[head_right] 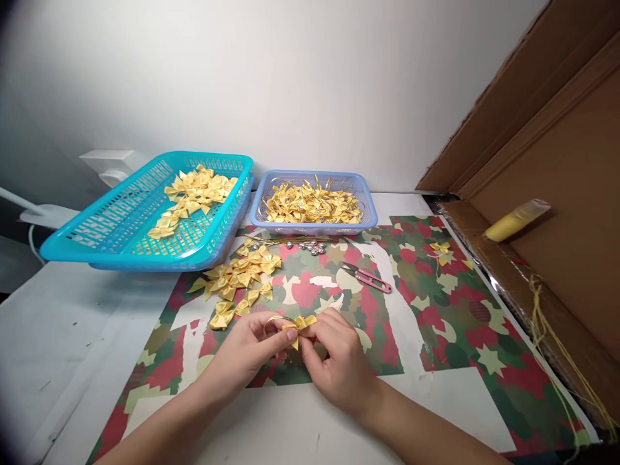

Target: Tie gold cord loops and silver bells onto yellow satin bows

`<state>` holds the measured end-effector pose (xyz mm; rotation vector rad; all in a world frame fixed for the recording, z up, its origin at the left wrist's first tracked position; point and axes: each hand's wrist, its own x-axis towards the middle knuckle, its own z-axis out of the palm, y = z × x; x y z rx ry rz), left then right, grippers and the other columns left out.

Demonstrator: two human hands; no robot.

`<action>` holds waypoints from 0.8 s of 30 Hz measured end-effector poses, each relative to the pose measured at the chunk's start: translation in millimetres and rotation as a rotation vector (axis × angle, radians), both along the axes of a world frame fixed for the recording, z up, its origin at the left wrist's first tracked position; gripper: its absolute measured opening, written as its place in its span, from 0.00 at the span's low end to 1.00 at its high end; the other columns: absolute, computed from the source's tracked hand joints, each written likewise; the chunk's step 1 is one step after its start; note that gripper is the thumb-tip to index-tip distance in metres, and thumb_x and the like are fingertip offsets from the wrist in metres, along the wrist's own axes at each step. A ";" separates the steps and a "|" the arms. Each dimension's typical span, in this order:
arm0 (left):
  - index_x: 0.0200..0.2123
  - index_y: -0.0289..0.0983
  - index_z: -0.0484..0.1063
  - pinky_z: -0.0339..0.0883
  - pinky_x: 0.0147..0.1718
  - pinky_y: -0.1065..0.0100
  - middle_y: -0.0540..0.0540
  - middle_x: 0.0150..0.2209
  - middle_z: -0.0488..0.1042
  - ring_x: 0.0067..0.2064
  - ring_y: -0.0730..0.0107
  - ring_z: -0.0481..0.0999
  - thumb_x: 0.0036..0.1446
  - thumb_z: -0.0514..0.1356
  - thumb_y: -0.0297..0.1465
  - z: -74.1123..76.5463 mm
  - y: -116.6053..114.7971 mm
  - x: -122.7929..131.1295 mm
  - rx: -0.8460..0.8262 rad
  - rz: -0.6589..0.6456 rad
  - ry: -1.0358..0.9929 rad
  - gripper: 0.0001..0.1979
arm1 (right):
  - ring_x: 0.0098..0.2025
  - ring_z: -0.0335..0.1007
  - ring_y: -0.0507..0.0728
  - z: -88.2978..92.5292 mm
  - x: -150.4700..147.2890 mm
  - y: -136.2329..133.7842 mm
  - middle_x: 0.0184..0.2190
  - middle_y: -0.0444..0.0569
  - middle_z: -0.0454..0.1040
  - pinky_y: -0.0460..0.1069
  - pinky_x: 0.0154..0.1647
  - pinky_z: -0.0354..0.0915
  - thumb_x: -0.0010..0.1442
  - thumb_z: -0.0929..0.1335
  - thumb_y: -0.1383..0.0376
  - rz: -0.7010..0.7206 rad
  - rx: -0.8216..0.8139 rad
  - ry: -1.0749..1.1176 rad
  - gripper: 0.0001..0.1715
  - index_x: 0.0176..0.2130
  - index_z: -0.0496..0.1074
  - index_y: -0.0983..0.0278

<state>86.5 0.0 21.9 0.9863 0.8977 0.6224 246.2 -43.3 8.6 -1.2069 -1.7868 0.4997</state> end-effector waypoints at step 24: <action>0.22 0.34 0.68 0.60 0.19 0.75 0.53 0.18 0.65 0.20 0.79 0.63 0.47 0.64 0.36 7.8 6.4 -10.6 -0.049 -0.158 0.152 0.12 | 0.37 0.72 0.50 7.9 30.0 15.1 0.33 0.43 0.74 0.44 0.39 0.69 0.59 0.71 0.66 0.221 -0.656 0.625 0.07 0.40 0.73 0.58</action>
